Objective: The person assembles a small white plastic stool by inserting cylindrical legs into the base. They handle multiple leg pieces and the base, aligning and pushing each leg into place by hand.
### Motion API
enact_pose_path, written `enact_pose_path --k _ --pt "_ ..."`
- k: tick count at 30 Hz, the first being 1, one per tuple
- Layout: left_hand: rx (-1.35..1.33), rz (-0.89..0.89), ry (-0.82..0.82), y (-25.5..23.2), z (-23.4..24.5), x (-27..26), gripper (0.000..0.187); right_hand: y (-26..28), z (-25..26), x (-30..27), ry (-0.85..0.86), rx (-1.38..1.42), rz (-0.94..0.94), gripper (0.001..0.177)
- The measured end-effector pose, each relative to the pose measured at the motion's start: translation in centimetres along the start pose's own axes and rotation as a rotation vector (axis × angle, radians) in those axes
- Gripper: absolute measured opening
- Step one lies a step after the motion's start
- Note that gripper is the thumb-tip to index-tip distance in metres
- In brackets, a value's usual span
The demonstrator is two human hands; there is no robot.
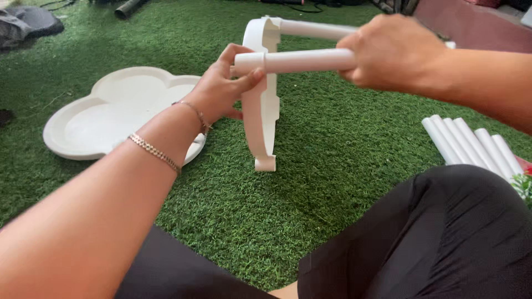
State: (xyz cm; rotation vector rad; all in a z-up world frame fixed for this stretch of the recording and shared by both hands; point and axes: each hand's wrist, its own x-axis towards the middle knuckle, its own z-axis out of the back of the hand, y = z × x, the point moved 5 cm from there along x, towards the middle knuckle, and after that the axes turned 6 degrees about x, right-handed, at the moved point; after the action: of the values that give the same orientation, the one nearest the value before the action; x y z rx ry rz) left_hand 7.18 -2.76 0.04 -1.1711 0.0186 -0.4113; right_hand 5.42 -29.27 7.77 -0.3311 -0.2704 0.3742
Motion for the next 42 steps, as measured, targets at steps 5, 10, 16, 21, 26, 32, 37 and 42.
enact_pose_path --k 5,10,16,21,26,32,37,42 --pt "0.092 0.024 -0.025 -0.1 0.6 -0.2 0.050 0.9 -1.3 2.4 0.272 0.320 -0.032 0.022" --pt "0.158 0.002 -0.002 -1.3 0.4 1.1 0.047 -1.1 -4.4 3.0 1.054 0.947 -0.082 0.036" --pt "0.092 0.033 0.069 -1.6 1.0 2.3 0.050 -0.3 -4.4 3.6 0.885 0.983 -0.078 0.032" --pt "0.060 0.095 0.099 -1.5 0.8 2.7 0.052 2.8 1.2 3.0 -0.183 0.284 0.174 0.028" --pt "0.111 0.147 0.057 -2.3 0.2 2.9 0.052 1.5 -1.2 3.5 0.279 0.573 -0.106 0.027" --pt "0.053 0.162 -0.010 -2.7 0.7 2.8 0.048 0.3 -2.4 6.5 0.890 0.996 -0.101 0.028" --pt "0.104 0.176 0.031 -2.3 1.6 3.2 0.047 1.6 -4.4 6.0 1.278 1.275 -0.134 0.029" --pt "0.119 0.147 0.086 -2.7 2.0 4.7 0.046 2.2 -3.7 5.8 1.051 1.217 -0.210 0.034"
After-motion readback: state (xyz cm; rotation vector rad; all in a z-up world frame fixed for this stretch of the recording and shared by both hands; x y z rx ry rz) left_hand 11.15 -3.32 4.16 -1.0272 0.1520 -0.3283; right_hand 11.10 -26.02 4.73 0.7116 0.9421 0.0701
